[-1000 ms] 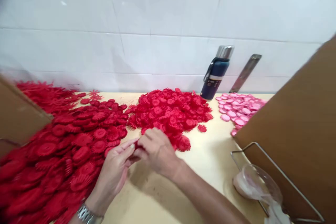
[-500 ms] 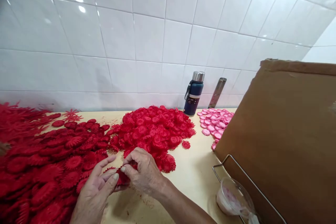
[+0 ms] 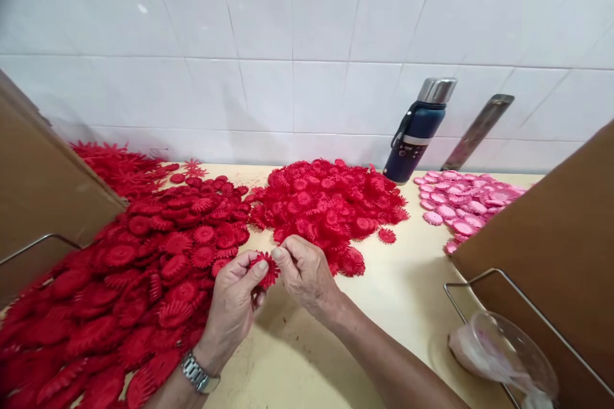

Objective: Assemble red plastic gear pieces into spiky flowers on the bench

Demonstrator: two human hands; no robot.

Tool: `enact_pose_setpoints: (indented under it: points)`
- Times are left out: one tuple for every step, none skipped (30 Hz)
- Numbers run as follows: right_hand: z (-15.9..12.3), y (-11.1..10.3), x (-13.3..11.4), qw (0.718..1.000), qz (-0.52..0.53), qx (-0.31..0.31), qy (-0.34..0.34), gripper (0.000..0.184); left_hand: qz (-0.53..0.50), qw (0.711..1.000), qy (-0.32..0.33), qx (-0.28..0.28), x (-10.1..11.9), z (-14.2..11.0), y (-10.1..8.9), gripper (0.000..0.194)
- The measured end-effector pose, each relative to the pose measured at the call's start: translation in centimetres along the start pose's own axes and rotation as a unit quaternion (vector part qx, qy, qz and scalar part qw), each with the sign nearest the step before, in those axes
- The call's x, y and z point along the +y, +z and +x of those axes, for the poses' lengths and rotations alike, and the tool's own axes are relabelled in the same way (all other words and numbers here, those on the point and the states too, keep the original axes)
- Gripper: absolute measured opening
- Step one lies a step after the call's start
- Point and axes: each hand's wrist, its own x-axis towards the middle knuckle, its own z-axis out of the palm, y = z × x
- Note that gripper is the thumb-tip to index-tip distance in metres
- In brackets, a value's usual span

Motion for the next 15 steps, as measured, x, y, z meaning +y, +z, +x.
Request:
enact_pose_setpoints:
  points:
    - [0.02, -0.07, 0.10, 1.000, 0.009, 0.003, 0.003, 0.033, -0.003, 1.000, 0.002, -0.001, 0.01, -0.02, -0.12, 0.027]
    - [0.03, -0.16, 0.18, 1.000, 0.018, 0.003, 0.008, 0.032, -0.003, 1.000, 0.006, -0.002, 0.00, -0.02, -0.26, 0.029]
    - [0.03, -0.26, 0.22, 1.000, 0.027, 0.000, 0.013, 0.031, 0.000, 1.000, 0.008, -0.004, -0.02, 0.01, -0.38, 0.030]
    - [0.03, -0.36, 0.21, 0.999, 0.037, -0.003, 0.016, 0.030, 0.005, 1.000, 0.010, -0.007, -0.06, 0.06, -0.50, 0.032]
    - [0.01, -0.44, 0.17, 0.999, 0.046, -0.009, 0.017, 0.030, 0.012, 1.000, 0.013, -0.011, -0.12, 0.12, -0.59, 0.033]
    - [-0.01, -0.51, 0.08, 0.998, 0.055, -0.016, 0.019, 0.030, 0.020, 1.000, 0.017, -0.015, -0.18, 0.19, -0.66, 0.035]
    - [-0.03, -0.55, -0.02, 0.997, 0.066, -0.026, 0.021, 0.028, 0.029, 0.999, 0.022, -0.018, -0.23, 0.24, -0.69, 0.036]
    - [-0.06, -0.57, -0.14, 0.996, 0.079, -0.042, 0.024, 0.026, 0.035, 0.999, 0.028, -0.021, -0.26, 0.28, -0.68, 0.037]
    - [-0.08, -0.57, -0.25, 0.993, 0.096, -0.062, 0.031, 0.024, 0.040, 0.998, 0.037, -0.026, -0.25, 0.30, -0.64, 0.039]
    - [-0.09, -0.57, -0.36, 0.989, 0.115, -0.084, 0.042, 0.023, 0.043, 0.998, 0.044, -0.030, -0.22, 0.28, -0.57, 0.040]
    - [-0.08, -0.57, -0.44, 0.984, 0.136, -0.106, 0.054, 0.022, 0.045, 0.997, 0.049, -0.034, -0.15, 0.25, -0.49, 0.041]
    - [-0.06, -0.61, -0.49, 0.978, 0.154, -0.124, 0.066, 0.021, 0.044, 0.997, 0.051, -0.038, -0.06, 0.19, -0.41, 0.041]
    - [-0.02, -0.68, -0.52, 0.974, 0.166, -0.137, 0.075, 0.020, 0.041, 0.997, 0.048, -0.043, 0.04, 0.13, -0.34, 0.041]
    - [0.03, -0.78, -0.52, 0.972, 0.169, -0.142, 0.078, 0.018, 0.039, 0.997, 0.045, -0.045, 0.14, 0.06, -0.30, 0.041]
    - [0.10, -0.91, -0.50, 0.974, 0.162, -0.140, 0.074, 0.017, 0.037, 0.997, 0.043, -0.049, 0.22, 0.01, -0.29, 0.041]
